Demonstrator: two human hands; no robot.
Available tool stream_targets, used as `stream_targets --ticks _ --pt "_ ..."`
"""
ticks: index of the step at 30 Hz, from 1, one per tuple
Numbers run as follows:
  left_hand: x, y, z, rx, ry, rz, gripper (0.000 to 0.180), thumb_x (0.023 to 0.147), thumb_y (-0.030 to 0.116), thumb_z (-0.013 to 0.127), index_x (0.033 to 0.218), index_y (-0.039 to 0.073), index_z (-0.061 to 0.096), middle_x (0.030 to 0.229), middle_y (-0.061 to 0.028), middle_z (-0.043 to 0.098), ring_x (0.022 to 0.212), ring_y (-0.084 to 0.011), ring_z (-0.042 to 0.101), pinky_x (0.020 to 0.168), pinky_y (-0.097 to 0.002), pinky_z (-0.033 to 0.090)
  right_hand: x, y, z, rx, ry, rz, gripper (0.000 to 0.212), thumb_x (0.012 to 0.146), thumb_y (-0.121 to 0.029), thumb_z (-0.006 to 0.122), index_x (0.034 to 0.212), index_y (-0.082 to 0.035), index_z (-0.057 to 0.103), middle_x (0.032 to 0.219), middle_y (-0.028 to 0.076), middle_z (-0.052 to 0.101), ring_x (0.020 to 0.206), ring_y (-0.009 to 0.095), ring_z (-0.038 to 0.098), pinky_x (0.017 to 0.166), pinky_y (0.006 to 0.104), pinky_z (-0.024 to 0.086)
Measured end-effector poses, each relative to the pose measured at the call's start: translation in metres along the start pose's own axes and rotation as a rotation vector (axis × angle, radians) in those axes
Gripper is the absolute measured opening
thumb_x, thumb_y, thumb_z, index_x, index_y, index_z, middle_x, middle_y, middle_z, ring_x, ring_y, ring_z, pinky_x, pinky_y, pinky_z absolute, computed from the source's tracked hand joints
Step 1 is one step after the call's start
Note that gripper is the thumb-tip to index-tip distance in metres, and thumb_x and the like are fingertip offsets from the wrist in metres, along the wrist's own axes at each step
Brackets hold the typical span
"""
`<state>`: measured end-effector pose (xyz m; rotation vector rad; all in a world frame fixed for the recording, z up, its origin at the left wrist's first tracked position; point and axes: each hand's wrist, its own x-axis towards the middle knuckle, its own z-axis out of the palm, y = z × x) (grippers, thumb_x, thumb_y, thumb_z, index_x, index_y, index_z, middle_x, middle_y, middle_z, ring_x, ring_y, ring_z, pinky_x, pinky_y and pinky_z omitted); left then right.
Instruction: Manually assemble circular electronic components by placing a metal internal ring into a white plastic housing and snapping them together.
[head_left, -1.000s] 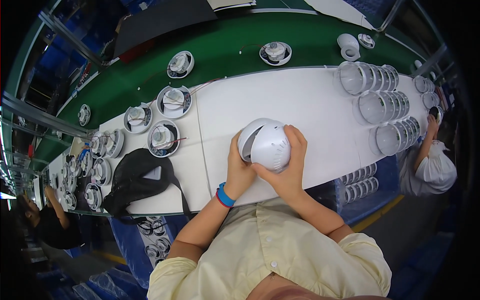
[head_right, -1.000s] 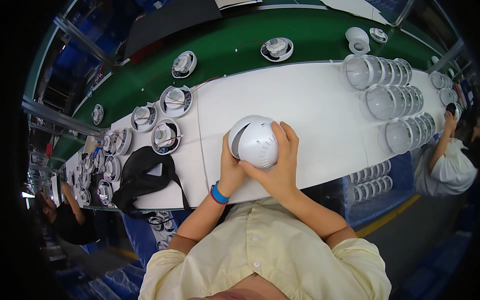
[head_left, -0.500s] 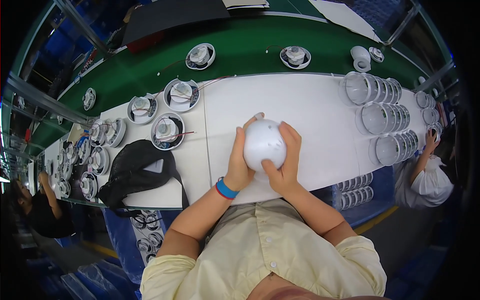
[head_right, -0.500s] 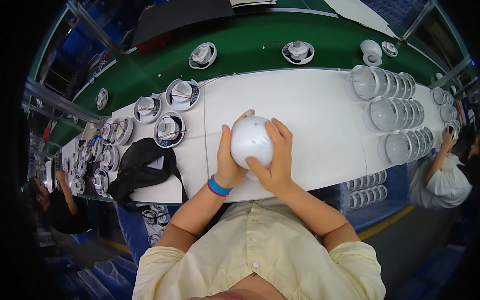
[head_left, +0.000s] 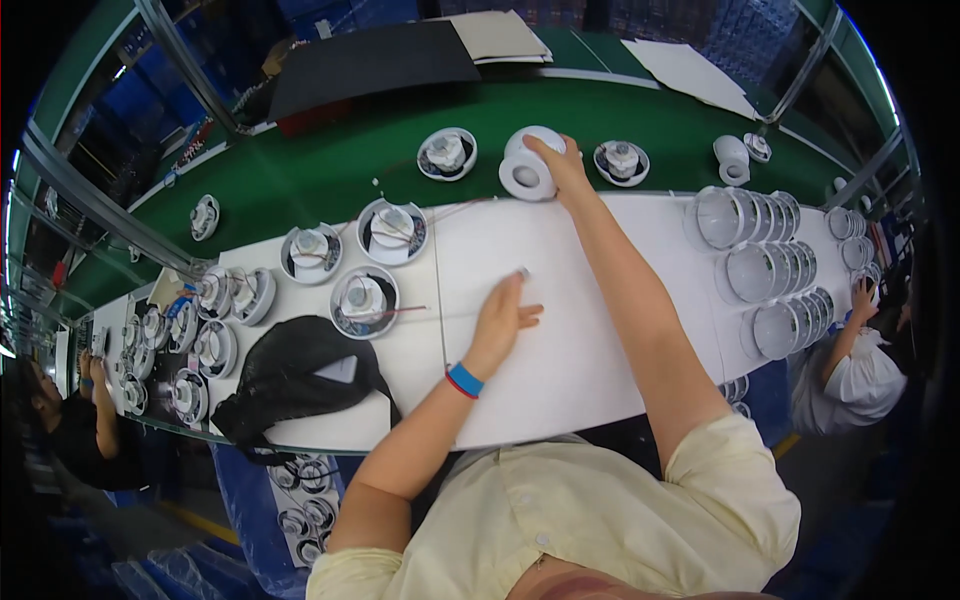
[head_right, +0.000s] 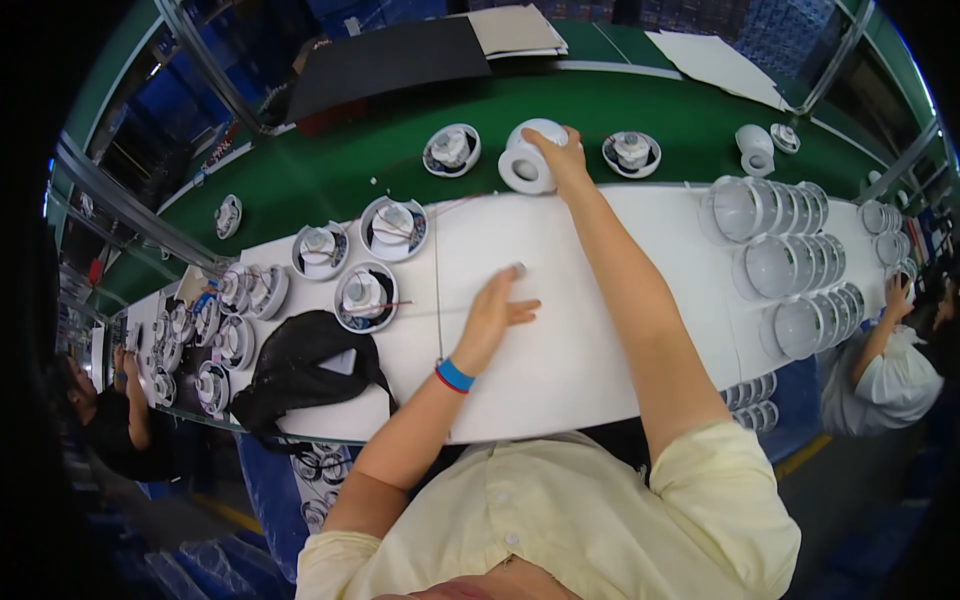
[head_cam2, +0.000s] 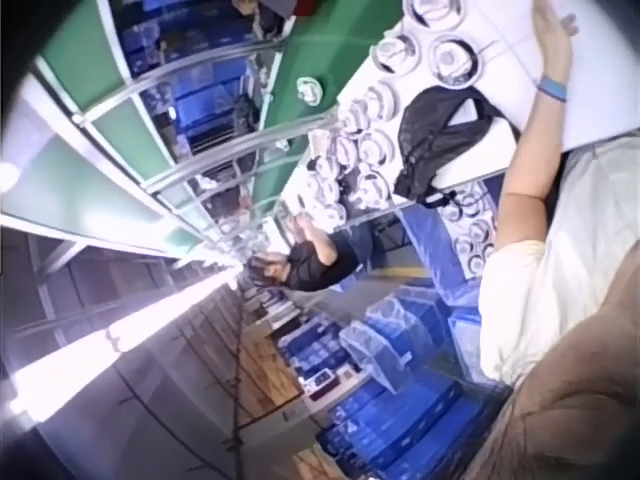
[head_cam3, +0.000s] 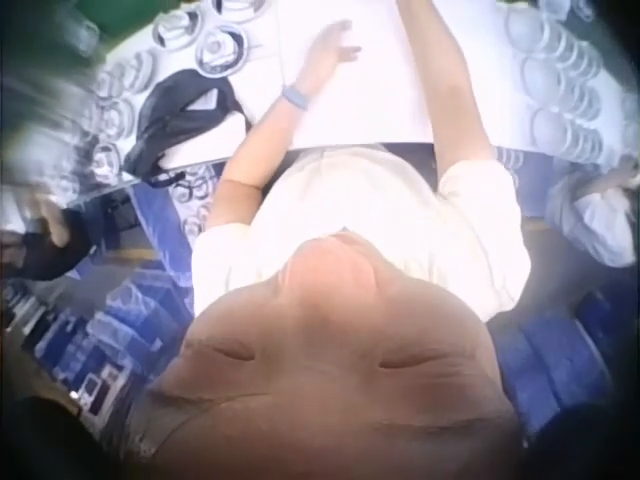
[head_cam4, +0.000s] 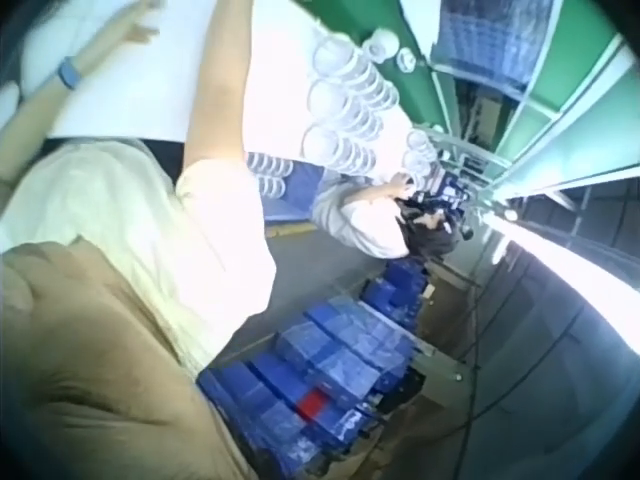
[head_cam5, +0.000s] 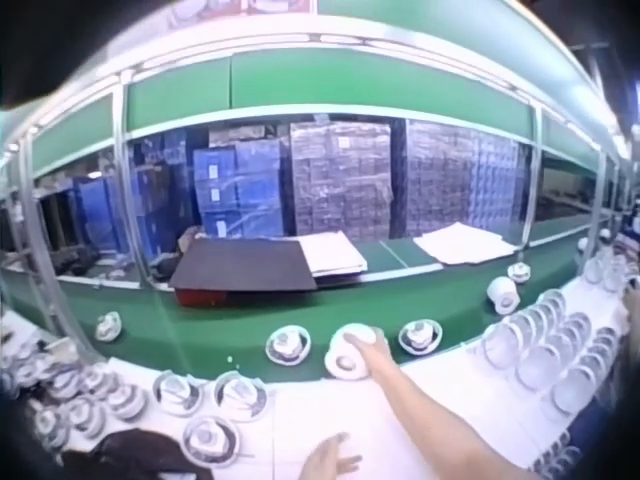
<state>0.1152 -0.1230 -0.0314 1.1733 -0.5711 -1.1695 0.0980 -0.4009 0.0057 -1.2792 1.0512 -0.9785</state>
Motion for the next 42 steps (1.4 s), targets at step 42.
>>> stream_targets --ticks 42 --pt "-0.071 0.036 0.08 1.069 -0.626 1.179 0.048 0.07 -0.004 0.063 0.116 0.007 0.067 0.074 -0.0038 0.05 0.07 -0.0229 0.053 0.063 -0.036 0.042 -0.115 -0.018 -0.263 -1.08 0.44 -0.73 0.065 0.076 -0.008 0.074 0.135 -0.007 0.048 0.131 0.019 0.053 0.125 0.037 0.048 0.103 0.0429 0.043"
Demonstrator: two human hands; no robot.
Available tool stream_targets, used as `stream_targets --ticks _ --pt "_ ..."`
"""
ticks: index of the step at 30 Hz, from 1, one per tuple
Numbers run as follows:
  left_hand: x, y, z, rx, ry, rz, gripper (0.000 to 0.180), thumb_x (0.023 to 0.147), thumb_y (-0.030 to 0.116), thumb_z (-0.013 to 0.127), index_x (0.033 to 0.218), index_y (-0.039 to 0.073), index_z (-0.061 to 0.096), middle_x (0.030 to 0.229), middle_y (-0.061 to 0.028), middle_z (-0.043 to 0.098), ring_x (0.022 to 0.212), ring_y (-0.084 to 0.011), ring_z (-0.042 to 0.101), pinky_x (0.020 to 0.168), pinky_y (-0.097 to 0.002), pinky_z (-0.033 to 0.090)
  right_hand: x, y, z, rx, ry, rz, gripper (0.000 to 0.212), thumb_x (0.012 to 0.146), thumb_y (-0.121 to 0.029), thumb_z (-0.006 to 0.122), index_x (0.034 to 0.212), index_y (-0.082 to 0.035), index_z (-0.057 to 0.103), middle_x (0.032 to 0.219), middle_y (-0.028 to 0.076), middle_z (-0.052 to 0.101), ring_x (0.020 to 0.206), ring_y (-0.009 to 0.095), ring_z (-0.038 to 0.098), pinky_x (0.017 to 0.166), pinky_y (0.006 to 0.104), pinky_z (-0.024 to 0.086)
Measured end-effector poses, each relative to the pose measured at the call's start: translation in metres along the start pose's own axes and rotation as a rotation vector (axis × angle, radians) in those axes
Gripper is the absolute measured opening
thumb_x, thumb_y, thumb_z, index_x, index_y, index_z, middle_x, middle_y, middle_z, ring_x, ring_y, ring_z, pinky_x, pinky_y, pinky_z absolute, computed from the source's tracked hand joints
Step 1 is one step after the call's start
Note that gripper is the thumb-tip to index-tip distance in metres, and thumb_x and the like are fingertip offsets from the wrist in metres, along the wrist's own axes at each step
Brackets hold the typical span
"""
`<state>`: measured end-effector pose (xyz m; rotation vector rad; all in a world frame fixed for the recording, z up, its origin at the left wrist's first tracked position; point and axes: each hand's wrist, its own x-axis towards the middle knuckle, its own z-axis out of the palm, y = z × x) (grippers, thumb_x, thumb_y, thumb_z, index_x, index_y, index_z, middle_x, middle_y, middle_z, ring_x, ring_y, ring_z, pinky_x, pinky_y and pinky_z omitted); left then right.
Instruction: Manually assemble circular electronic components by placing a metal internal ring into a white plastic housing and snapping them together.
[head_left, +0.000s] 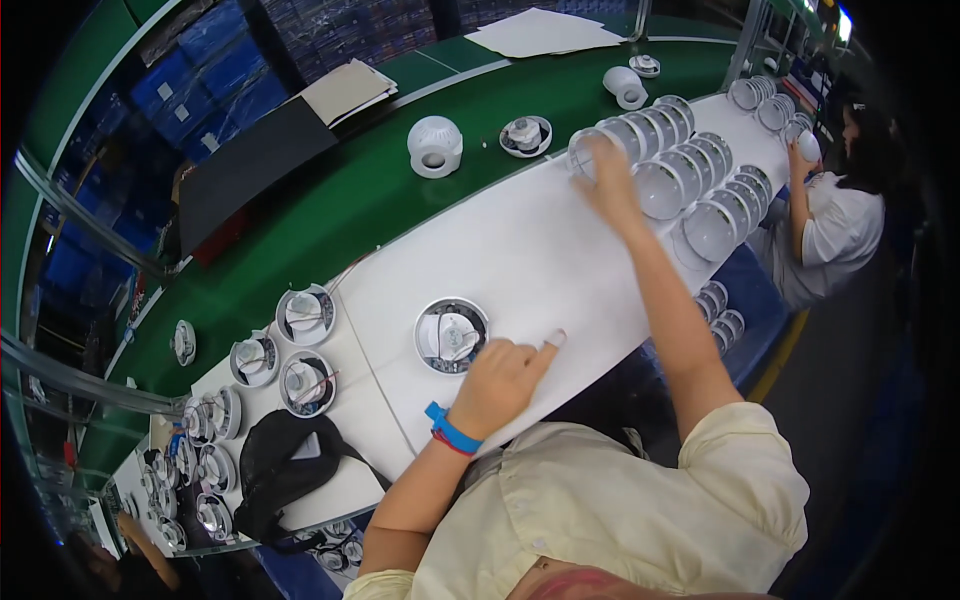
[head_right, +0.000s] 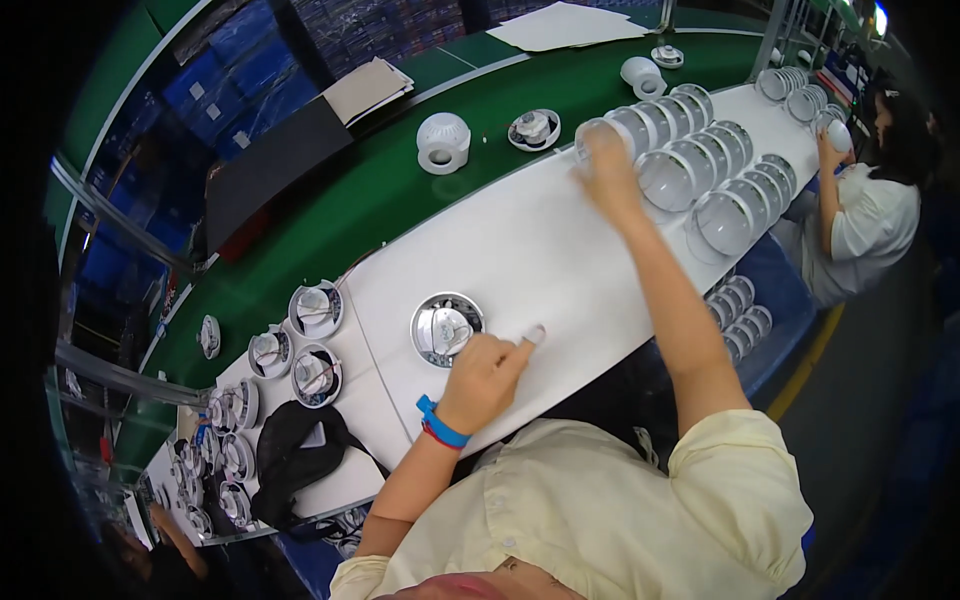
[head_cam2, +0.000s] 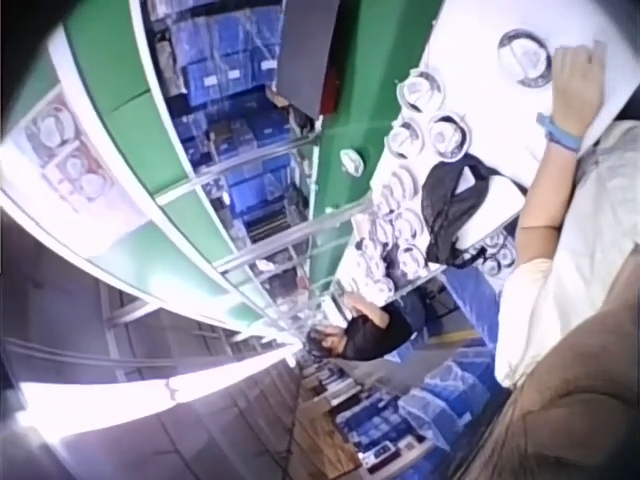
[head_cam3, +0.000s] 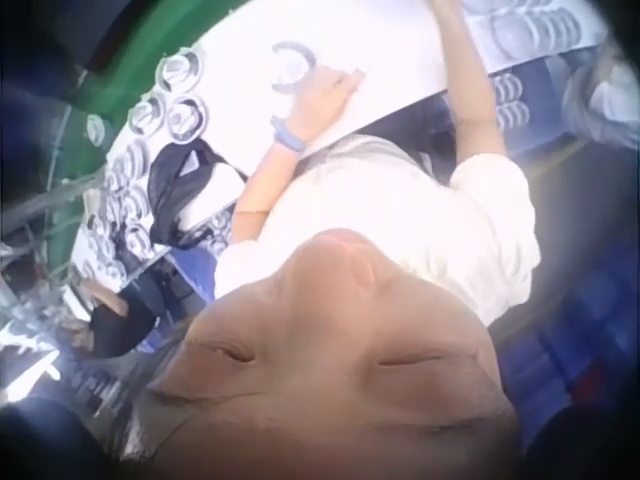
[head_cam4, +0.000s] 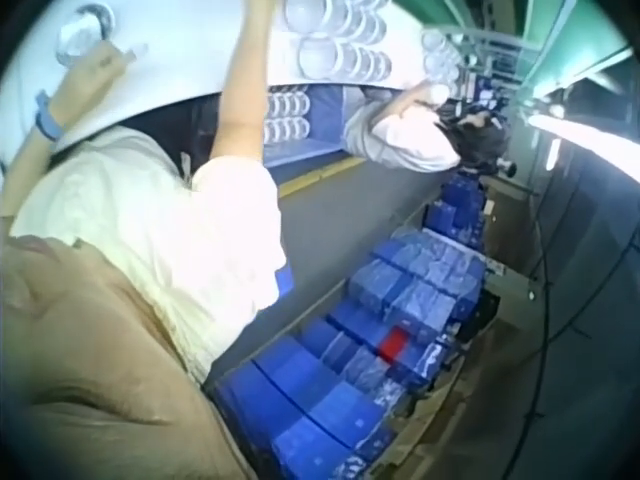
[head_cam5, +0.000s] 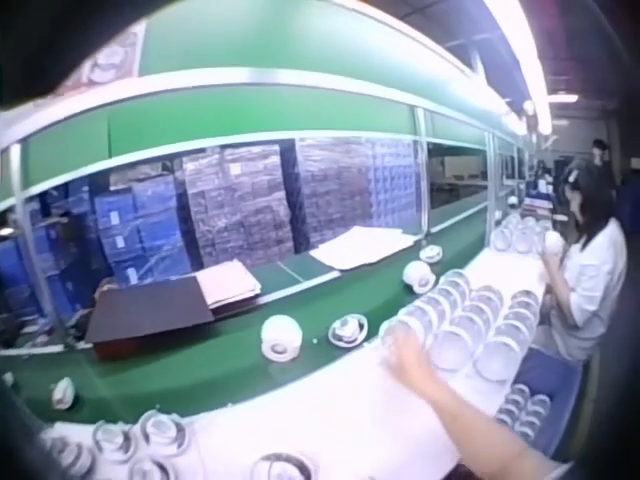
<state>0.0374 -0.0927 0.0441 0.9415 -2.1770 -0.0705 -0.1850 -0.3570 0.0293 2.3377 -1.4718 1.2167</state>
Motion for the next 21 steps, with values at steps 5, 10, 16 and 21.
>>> stream_targets --ticks 5,10,16,21 --pt "0.012 -0.021 0.003 0.088 0.365 -0.036 0.042 0.073 -0.01 0.067 0.113 0.002 0.067 0.082 -0.008 0.064 0.078 -0.028 0.063 0.071 -0.0356 0.05 0.033 0.066 0.01 -0.211 -0.054 -0.032 0.061 0.078 0.009 0.058 0.136 -0.008 0.048 0.125 0.019 0.055 0.121 0.037 0.05 0.1 0.0431 0.044" --pt "0.003 -0.025 -0.009 -0.023 0.669 -0.309 0.02 0.075 -0.008 0.071 0.091 0.003 0.068 0.086 -0.0093 0.072 0.087 -0.0296 0.07 0.087 -0.0375 0.053 0.009 0.015 -0.01 -0.012 -0.088 -0.072 0.057 0.078 0.016 0.046 0.129 -0.008 0.056 0.122 0.016 0.059 0.118 0.037 0.051 0.099 0.0409 0.044" --pt "-0.009 -0.033 -0.011 0.217 0.639 -0.265 0.016 0.07 0.003 0.078 0.08 0.008 0.066 0.077 -0.0039 0.068 0.086 -0.0249 0.067 0.09 -0.0458 0.05 -0.06 -0.056 -0.077 0.731 -0.651 0.158 0.077 0.075 0.001 0.067 0.145 -0.01 0.039 0.145 0.01 0.045 0.134 0.028 0.043 0.111 0.0375 0.035" --pt "-0.006 -0.034 -0.006 0.278 0.63 -0.312 0.018 0.067 0.007 0.083 0.076 0.011 0.067 0.073 -0.0014 0.057 0.078 -0.0206 0.056 0.089 -0.0418 0.043 -0.028 -0.038 -0.035 0.937 -0.827 0.188 0.089 0.074 -0.019 0.075 0.151 -0.013 0.03 0.149 0.009 0.04 0.137 0.027 0.039 0.111 0.0393 0.036"
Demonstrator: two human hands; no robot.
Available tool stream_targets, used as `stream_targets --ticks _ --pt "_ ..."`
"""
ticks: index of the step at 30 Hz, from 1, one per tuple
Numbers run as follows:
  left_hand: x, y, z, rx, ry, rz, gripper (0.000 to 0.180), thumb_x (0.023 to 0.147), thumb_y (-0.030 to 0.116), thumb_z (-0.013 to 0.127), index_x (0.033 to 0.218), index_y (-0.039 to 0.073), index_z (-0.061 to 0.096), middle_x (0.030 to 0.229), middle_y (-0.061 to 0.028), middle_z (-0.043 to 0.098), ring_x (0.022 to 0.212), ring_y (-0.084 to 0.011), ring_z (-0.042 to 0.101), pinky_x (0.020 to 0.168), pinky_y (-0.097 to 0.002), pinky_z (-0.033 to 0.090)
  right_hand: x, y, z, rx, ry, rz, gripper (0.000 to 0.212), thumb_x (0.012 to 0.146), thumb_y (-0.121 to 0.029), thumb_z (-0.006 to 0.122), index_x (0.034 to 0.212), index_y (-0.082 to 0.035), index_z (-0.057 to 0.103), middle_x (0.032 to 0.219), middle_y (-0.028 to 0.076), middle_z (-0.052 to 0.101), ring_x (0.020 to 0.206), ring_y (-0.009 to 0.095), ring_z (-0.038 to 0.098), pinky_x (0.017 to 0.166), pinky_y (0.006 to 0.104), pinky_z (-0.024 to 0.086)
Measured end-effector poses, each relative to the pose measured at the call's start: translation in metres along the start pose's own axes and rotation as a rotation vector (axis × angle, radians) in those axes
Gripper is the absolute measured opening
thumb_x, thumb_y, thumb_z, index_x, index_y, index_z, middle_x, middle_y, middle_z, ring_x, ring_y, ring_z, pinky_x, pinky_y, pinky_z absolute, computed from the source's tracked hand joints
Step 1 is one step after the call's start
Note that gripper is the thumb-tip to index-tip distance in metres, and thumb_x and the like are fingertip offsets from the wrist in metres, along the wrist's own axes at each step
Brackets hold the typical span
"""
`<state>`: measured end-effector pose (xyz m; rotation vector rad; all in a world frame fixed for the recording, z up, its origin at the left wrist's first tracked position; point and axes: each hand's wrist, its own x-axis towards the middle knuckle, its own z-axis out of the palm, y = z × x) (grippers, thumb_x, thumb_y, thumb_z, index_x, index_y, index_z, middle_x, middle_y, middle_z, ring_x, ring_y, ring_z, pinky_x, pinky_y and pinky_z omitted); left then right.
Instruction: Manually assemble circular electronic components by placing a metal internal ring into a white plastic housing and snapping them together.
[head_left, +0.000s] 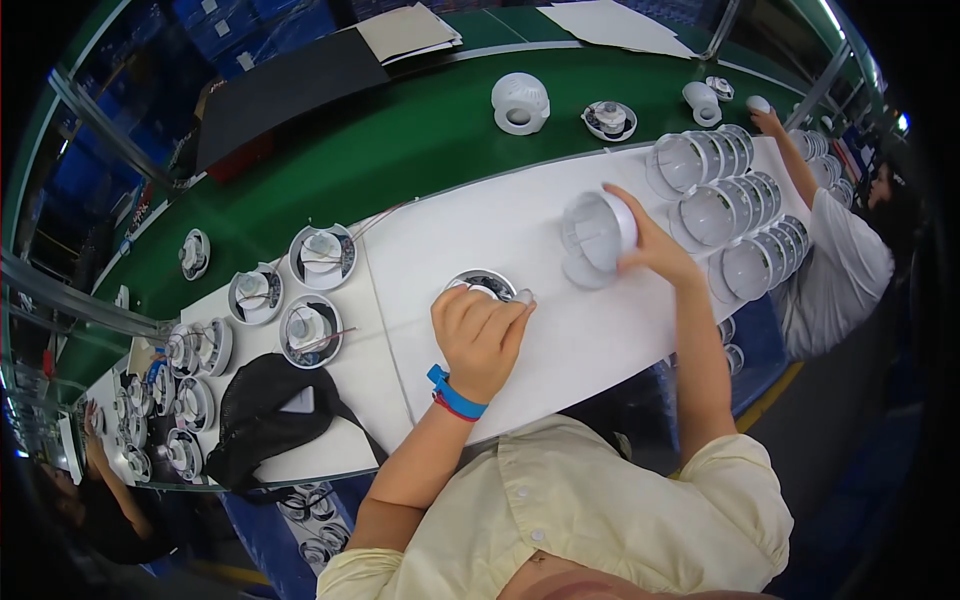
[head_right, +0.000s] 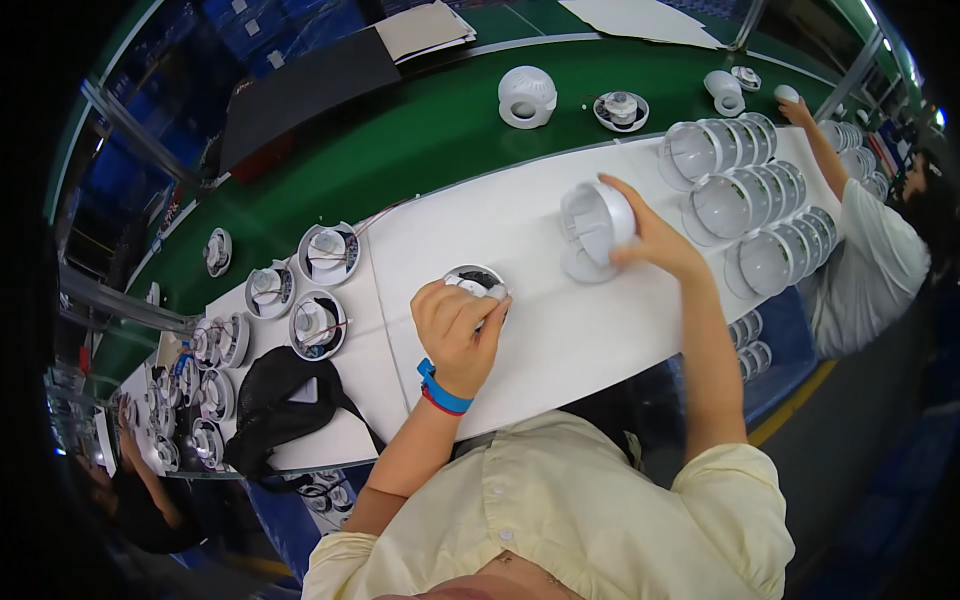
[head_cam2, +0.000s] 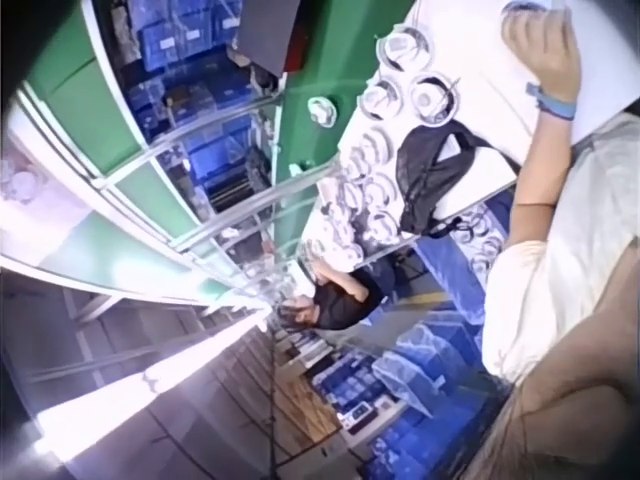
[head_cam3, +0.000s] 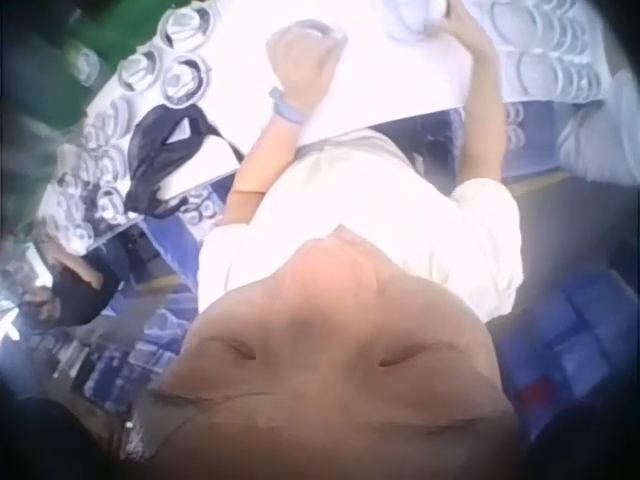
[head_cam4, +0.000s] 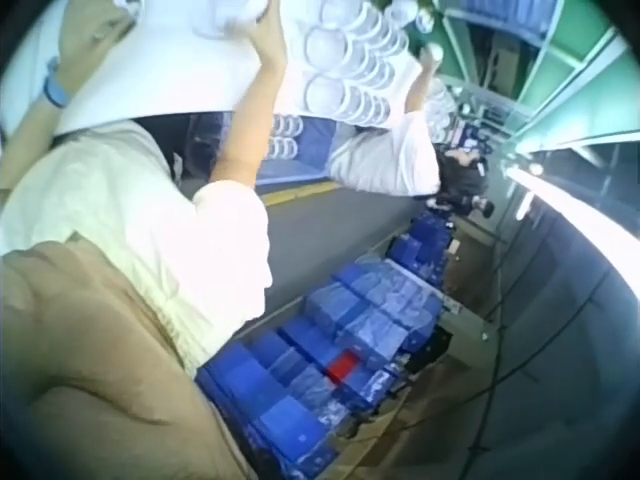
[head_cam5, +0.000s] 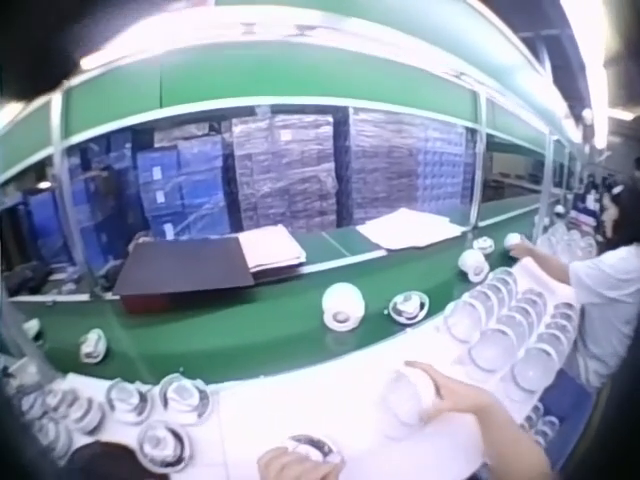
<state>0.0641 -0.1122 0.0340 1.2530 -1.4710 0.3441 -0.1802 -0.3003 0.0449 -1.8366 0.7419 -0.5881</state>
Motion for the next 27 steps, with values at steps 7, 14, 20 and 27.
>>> stream_targets --ticks 7,14,20,27 --pt "0.003 -0.01 -0.003 0.004 0.029 -0.09 0.018 0.067 0.01 0.083 0.074 0.012 0.067 0.071 0.0008 0.055 0.075 -0.0193 0.052 0.089 -0.04 0.039 0.008 0.047 0.079 0.993 0.277 0.38 0.095 0.076 -0.057 0.071 0.148 -0.007 0.034 0.136 0.011 0.052 0.125 0.023 0.052 0.105 0.0376 0.042" --pt "-0.005 -0.004 0.006 0.067 -0.088 -0.187 0.015 0.07 0.015 0.081 0.08 0.015 0.069 0.069 0.0026 0.05 0.08 -0.0189 0.046 0.087 -0.0389 0.031 -0.039 -0.015 0.132 0.743 -0.029 0.074 0.113 0.062 -0.064 0.079 0.146 -0.003 0.034 0.131 0.013 0.054 0.122 0.021 0.054 0.101 0.0339 0.043" --pt "-0.007 -0.005 0.009 0.073 -0.093 -0.121 0.016 0.071 0.015 0.08 0.083 0.015 0.069 0.072 0.0027 0.05 0.08 -0.0188 0.046 0.085 -0.0386 0.03 -0.04 -0.021 0.136 0.708 -0.049 0.104 0.112 0.061 -0.061 0.08 0.145 -0.003 0.035 0.127 0.011 0.054 0.119 0.021 0.055 0.099 0.0331 0.044" --pt "-0.007 -0.003 0.002 0.012 -0.112 -0.164 0.017 0.071 0.014 0.079 0.083 0.015 0.068 0.073 0.0022 0.051 0.082 -0.02 0.048 0.088 -0.0399 0.031 -0.046 -0.027 0.135 0.724 -0.038 0.098 0.112 0.058 -0.059 0.081 0.145 -0.005 0.037 0.126 0.01 0.054 0.118 0.021 0.054 0.099 0.0328 0.043"
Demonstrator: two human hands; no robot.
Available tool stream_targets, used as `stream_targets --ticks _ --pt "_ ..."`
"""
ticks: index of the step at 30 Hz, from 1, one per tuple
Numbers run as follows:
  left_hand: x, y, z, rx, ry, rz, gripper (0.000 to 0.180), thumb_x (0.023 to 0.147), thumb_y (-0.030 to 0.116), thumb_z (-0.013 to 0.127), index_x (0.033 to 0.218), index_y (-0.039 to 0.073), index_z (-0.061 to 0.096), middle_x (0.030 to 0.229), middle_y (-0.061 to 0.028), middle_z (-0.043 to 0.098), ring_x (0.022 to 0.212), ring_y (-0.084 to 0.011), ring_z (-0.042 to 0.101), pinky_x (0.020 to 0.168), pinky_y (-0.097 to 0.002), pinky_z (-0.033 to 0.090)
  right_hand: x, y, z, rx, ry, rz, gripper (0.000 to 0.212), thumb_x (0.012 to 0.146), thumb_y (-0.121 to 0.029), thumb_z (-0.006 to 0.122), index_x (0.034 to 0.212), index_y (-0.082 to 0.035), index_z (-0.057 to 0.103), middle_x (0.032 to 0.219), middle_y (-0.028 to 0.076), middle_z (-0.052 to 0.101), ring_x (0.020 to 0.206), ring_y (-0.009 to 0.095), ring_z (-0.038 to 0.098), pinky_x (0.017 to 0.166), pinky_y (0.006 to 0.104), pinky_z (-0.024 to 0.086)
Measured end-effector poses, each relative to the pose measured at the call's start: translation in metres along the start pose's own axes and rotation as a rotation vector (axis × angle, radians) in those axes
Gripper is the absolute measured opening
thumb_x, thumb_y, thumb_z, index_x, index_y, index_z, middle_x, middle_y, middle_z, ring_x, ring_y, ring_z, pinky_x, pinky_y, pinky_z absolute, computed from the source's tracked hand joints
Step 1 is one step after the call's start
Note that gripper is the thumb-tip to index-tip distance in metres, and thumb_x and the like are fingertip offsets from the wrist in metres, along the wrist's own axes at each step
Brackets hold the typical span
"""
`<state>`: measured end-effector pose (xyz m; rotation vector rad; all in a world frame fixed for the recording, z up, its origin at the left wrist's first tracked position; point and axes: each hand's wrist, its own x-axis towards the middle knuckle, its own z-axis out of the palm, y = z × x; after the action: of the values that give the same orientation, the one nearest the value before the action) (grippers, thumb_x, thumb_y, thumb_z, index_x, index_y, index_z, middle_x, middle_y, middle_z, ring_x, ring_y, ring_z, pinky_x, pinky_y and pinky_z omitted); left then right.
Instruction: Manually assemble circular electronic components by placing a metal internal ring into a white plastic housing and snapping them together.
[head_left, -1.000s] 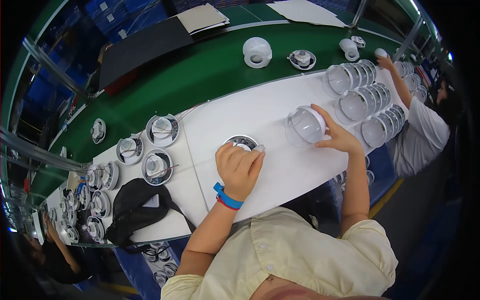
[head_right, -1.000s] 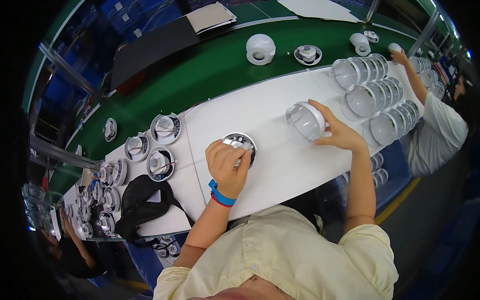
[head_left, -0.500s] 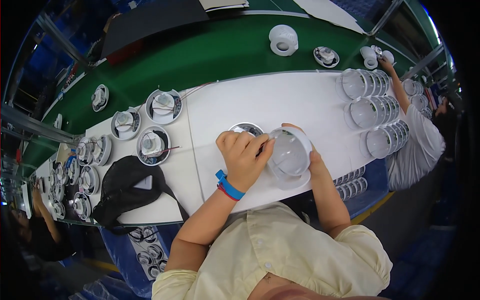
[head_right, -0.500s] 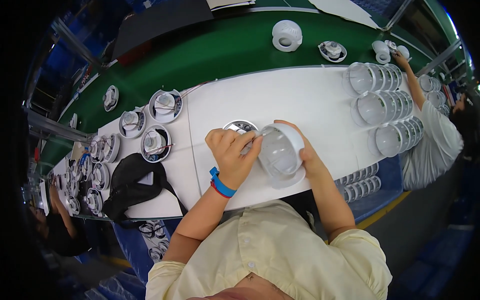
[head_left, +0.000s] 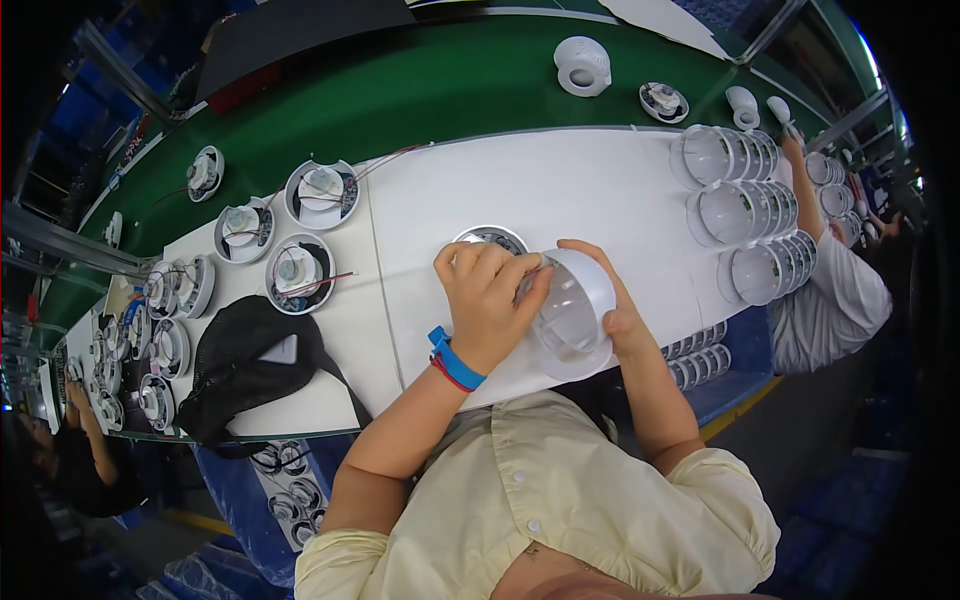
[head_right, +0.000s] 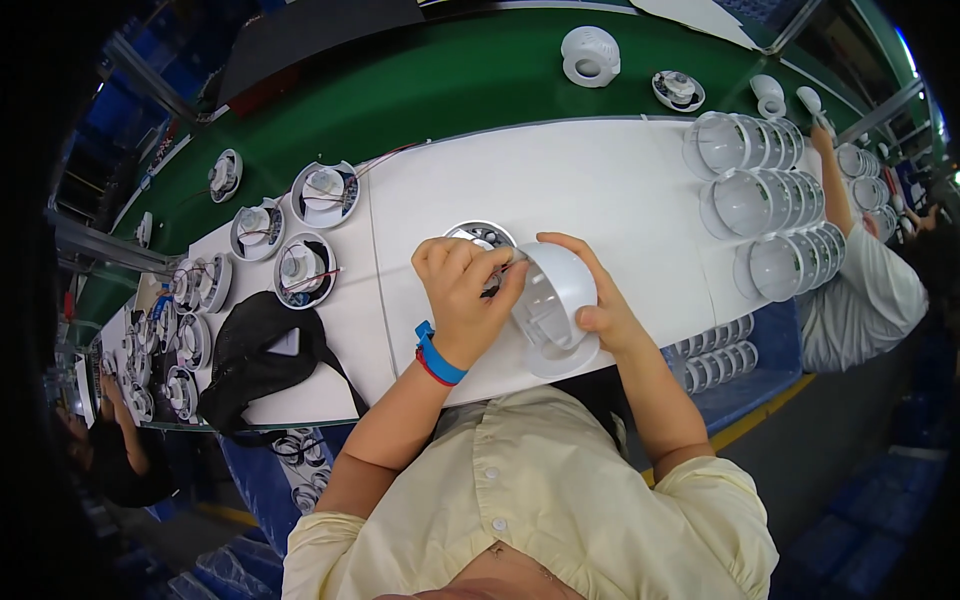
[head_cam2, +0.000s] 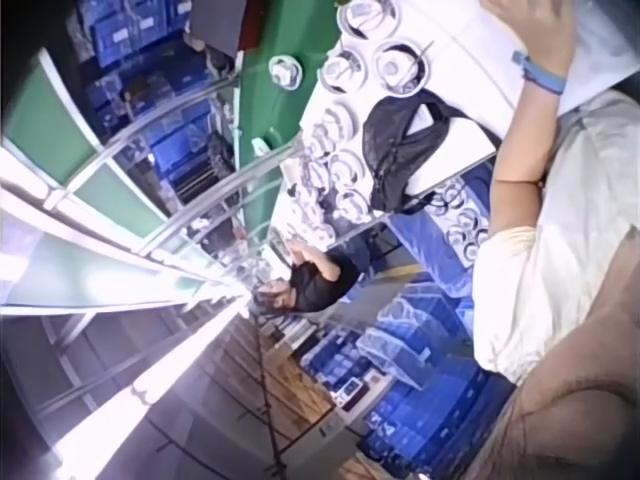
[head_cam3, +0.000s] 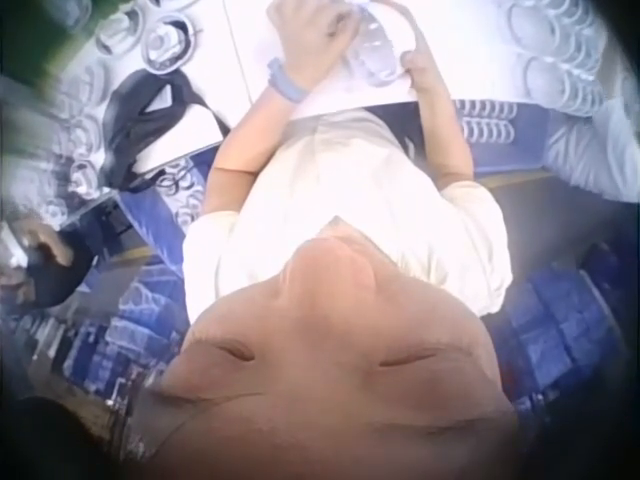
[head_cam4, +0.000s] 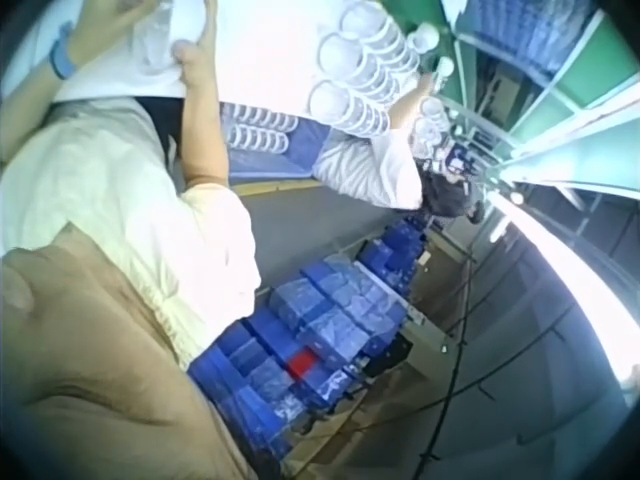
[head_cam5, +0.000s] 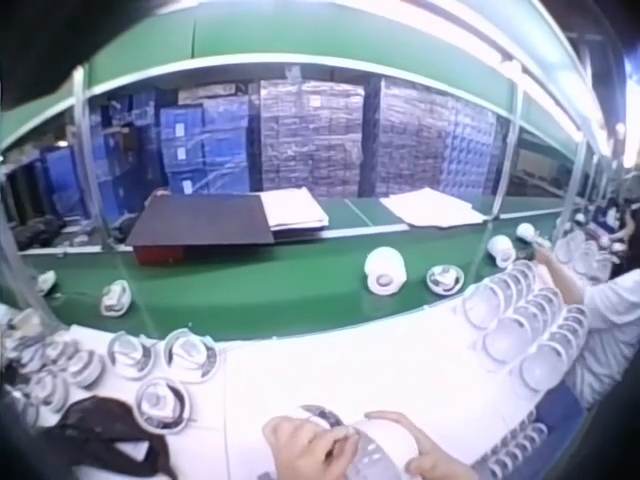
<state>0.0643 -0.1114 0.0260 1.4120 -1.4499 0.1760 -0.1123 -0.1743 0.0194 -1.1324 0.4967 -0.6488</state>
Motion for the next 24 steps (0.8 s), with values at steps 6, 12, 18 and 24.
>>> stream_targets --ticks 6,12,18,24 --pt "-0.001 0.004 -0.001 0.119 0.044 0.081 0.018 0.069 0.012 0.079 0.083 0.016 0.068 0.075 0.0025 0.053 0.085 -0.0189 0.052 0.091 -0.041 0.032 -0.003 -0.008 0.006 -0.205 0.041 -0.047 0.106 0.06 -0.055 0.08 0.144 -0.007 0.038 0.126 0.01 0.053 0.12 0.021 0.051 0.101 0.0337 0.04" --pt "-0.008 -0.001 0.0 0.077 0.009 0.121 0.018 0.069 0.01 0.079 0.083 0.016 0.07 0.08 0.0025 0.058 0.1 -0.0176 0.059 0.093 -0.0416 0.031 -0.003 -0.013 0.006 -0.207 -0.016 -0.011 0.103 0.061 -0.055 0.079 0.143 -0.006 0.039 0.126 0.01 0.053 0.12 0.022 0.051 0.101 0.0342 0.039" --pt "-0.001 -0.002 -0.022 0.034 -0.055 0.089 0.017 0.074 0.011 0.077 0.089 0.012 0.07 0.085 -0.0007 0.061 0.111 -0.021 0.059 0.098 -0.0433 0.034 -0.01 -0.02 0.005 -0.179 -0.032 0.021 0.1 0.06 -0.045 0.081 0.142 -0.006 0.04 0.126 0.01 0.052 0.119 0.022 0.052 0.102 0.0342 0.039" --pt "-0.039 -0.065 -0.041 -0.309 -0.209 -0.584 0.055 0.091 0.01 0.06 0.14 -0.004 0.037 0.122 -0.0205 0.053 0.106 -0.0267 0.06 0.082 -0.0394 0.052 -0.015 -0.024 -0.007 -0.622 0.258 -0.103 0.096 0.063 -0.038 0.08 0.143 -0.005 0.038 0.127 0.012 0.051 0.117 0.023 0.052 0.099 0.0358 0.042"
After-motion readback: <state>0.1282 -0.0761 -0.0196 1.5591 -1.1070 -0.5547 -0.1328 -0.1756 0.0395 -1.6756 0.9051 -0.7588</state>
